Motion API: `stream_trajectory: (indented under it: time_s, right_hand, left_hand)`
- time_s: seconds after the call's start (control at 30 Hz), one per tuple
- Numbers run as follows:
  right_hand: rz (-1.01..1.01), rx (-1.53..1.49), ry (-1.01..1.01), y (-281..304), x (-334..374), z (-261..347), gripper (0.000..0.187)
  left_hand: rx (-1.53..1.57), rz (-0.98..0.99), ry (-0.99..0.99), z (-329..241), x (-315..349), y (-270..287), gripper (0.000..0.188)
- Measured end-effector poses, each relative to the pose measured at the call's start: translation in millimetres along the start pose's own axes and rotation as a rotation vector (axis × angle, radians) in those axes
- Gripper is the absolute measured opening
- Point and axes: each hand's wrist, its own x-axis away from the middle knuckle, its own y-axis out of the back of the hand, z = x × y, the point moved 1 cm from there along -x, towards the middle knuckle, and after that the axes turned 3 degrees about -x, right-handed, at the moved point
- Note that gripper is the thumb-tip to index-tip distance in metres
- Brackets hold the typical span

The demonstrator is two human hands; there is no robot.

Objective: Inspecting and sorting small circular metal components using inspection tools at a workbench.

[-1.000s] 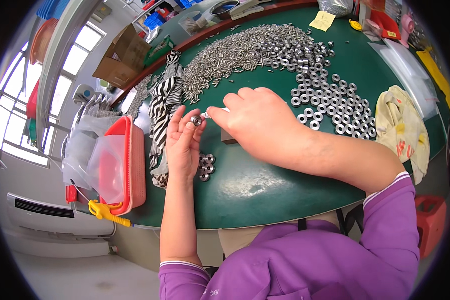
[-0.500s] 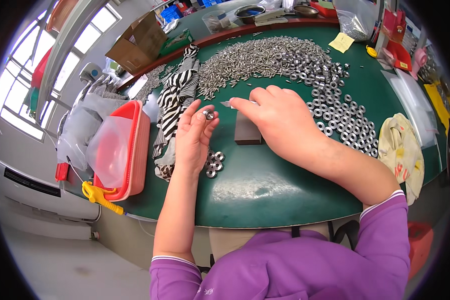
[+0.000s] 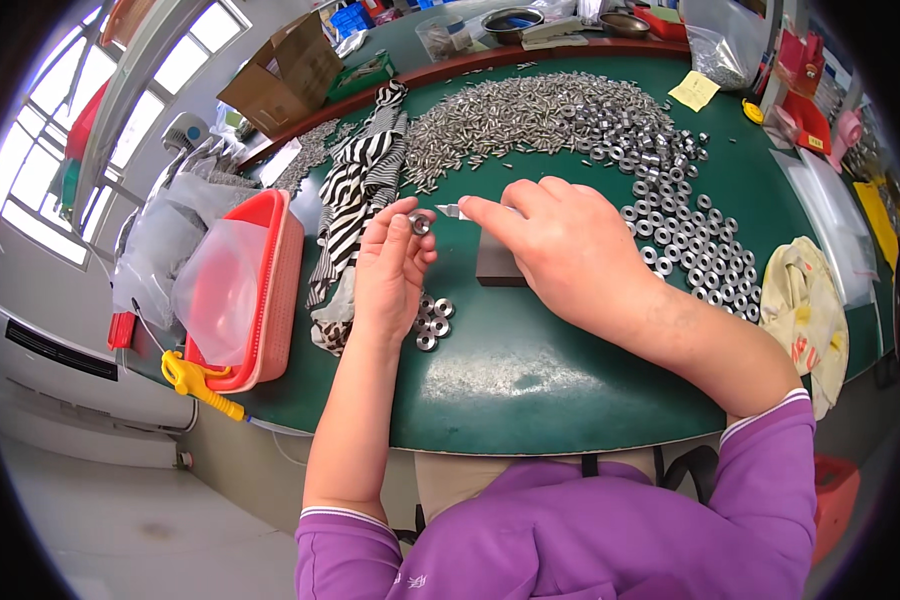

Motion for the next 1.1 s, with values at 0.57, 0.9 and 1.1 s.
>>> stream_trajectory:
  time_s: [0.57, 0.9, 1.1]
  right_hand:
    - [0.076, -0.056, 0.0, -7, 7, 3, 0.043]
    - [0.106, -0.072, -0.013, -8, 9, 5, 0.043]
    - [0.117, -0.11, -0.032, -7, 9, 8, 0.039]
  left_hand:
    - [0.074, 0.083, 0.0, -1, 0, -1, 0.025]
    - [-0.044, 0.05, -0.019, -2, 3, -7, 0.035]
    - [-0.034, 0.072, 0.01, -1, 3, -8, 0.04]
